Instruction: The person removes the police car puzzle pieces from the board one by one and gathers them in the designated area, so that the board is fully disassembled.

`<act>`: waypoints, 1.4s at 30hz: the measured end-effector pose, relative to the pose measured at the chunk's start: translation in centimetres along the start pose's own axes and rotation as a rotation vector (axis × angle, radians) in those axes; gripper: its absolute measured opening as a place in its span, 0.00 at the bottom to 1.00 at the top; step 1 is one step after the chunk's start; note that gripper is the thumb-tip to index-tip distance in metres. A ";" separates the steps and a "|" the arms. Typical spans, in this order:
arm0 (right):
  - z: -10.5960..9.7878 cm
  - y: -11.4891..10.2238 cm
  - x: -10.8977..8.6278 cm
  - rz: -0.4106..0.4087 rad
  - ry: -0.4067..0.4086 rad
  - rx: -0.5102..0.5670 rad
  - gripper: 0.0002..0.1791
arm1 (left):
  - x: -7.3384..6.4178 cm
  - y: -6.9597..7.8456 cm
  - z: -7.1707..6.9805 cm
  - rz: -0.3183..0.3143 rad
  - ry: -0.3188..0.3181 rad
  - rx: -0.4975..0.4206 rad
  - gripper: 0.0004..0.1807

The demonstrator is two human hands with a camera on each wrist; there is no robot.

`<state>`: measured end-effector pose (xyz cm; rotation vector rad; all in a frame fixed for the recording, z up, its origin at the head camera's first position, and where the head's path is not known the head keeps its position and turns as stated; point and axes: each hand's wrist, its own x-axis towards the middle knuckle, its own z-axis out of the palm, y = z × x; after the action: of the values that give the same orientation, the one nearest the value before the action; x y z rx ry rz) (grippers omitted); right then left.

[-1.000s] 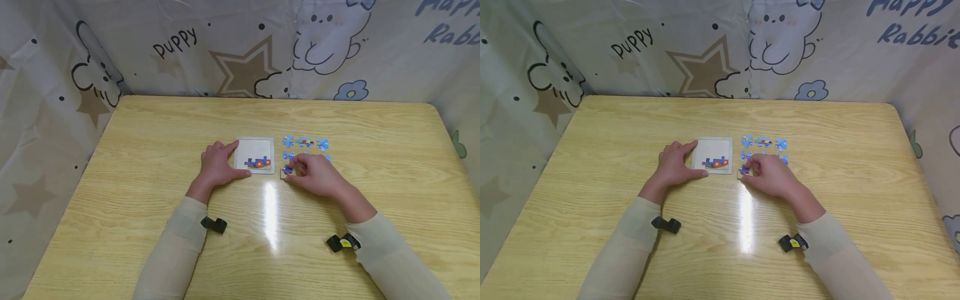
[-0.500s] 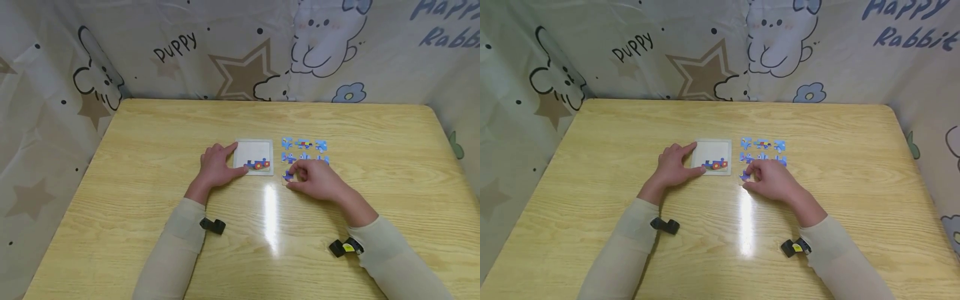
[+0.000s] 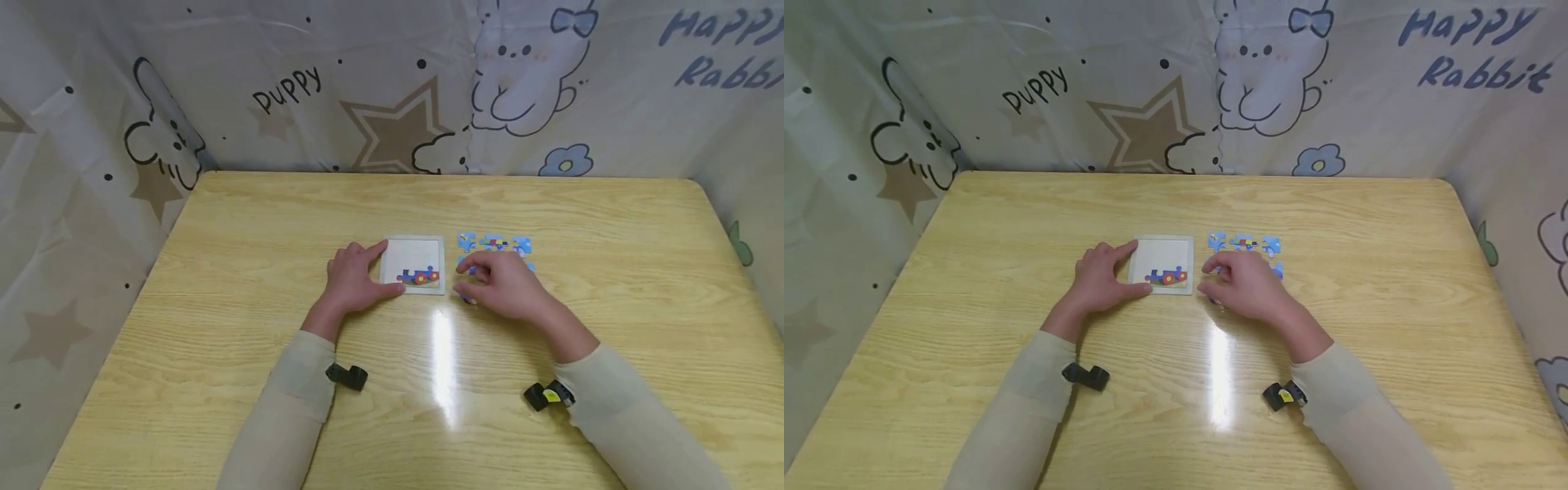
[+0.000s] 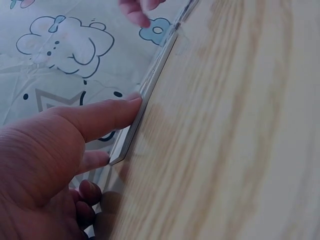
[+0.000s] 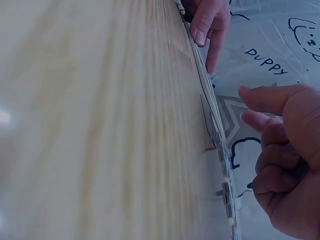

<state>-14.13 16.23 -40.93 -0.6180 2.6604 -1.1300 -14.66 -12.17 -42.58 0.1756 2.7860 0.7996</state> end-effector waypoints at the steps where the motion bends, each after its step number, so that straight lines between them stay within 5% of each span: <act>1: 0.1 -0.2 0.3 0.000 -0.008 0.005 0.13 | 0.0 -0.1 0.0 0.001 -0.003 0.000 0.51; 18: 2.6 -2.4 5.4 -0.030 -0.174 0.014 0.17 | 0.1 -0.4 0.1 0.034 -0.001 0.018 0.52; 27: 2.9 -2.4 5.9 -0.046 -0.179 -0.050 0.18 | 0.2 -0.4 0.0 0.024 0.001 0.018 0.53; 42: 2.8 -2.2 6.0 -0.072 -0.257 -0.002 0.11 | 0.1 -0.4 -0.1 0.035 0.010 0.005 0.52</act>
<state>-17.98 10.40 -41.36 -0.8058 2.4390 -0.9910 -14.81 -12.54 -42.75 0.2223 2.8013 0.8043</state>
